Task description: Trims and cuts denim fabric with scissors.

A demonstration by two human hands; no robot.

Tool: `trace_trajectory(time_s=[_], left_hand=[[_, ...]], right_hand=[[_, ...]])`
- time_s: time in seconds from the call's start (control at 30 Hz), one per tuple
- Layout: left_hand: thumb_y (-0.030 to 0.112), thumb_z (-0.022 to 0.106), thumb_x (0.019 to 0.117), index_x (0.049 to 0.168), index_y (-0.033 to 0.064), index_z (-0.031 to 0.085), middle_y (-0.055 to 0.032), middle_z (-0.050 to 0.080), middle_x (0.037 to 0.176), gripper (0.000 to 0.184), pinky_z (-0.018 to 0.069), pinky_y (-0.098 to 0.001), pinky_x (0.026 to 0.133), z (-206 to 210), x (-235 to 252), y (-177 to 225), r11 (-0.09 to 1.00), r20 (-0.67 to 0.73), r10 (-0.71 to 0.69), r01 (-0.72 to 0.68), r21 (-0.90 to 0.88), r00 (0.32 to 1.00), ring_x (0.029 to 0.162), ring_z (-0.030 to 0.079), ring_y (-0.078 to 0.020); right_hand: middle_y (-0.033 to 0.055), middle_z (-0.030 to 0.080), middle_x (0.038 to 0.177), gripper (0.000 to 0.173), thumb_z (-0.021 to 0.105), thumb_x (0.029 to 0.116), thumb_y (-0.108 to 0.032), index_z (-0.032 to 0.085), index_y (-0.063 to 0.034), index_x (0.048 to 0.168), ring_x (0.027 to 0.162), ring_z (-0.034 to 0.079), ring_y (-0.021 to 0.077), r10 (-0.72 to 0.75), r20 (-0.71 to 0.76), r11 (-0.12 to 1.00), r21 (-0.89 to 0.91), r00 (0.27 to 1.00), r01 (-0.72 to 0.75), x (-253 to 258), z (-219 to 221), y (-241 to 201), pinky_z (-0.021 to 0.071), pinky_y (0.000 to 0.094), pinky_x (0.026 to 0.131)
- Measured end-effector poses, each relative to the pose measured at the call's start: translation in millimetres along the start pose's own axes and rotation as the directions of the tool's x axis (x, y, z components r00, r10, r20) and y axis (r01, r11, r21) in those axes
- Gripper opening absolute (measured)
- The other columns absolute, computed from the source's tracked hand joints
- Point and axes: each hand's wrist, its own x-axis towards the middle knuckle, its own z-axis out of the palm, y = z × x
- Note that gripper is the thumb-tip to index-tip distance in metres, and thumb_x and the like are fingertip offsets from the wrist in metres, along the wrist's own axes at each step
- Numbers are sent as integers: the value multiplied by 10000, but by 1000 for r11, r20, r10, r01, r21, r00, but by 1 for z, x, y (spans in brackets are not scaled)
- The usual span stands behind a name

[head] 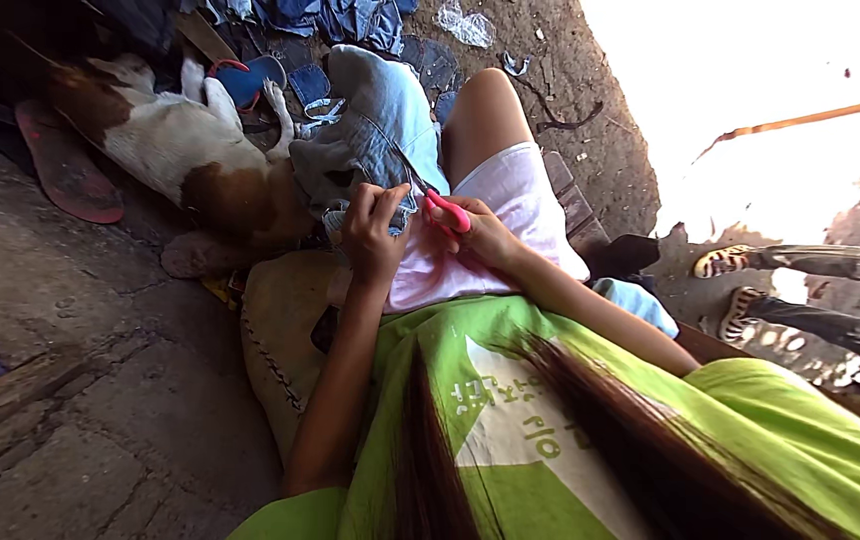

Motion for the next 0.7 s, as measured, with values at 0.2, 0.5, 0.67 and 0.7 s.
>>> trace_trajectory(time_s=[0.2, 0.5, 0.67, 0.7], left_hand=[[13, 730, 835, 966, -19, 769, -154, 618, 807, 140, 479, -240, 721, -1, -1, 1, 1000, 0, 9, -9, -23, 1000, 770, 606, -210], [18, 739, 826, 958, -13, 773, -153, 628, 809, 140, 483, -238, 724, -1, -2, 1, 1000, -9, 2, -2, -16, 1000, 772, 613, -206], [11, 733, 821, 960, -16, 774, -156, 626, 807, 147, 478, -234, 720, -2, -2, 1, 1000, -2, 12, -12, -25, 1000, 768, 608, -202], [11, 732, 822, 958, -16, 774, -154, 626, 804, 145, 480, -234, 719, -1, -1, 1, 1000, -1, 16, -16, -27, 1000, 766, 609, -203]], right_hand=[[-99, 566, 588, 291, 423, 1046, -288, 617, -134, 893, 466, 481, -42, 74, 7, 997, 25, 997, -75, 5, 2, -4, 382, 128, 439], [-109, 559, 591, 254, 532, 1019, -288, 624, -156, 822, 456, 464, -50, 45, -56, 999, 12, 997, -44, 2, 4, -6, 386, 121, 439], [-98, 578, 582, 278, 441, 1042, -279, 613, -146, 870, 464, 505, -38, 132, -60, 991, -23, 989, -134, 5, 10, -13, 409, 129, 439], [-97, 579, 579, 304, 414, 1050, -281, 601, -153, 847, 464, 503, -37, 136, -67, 990, -37, 988, -139, 6, 11, -14, 405, 133, 440]])
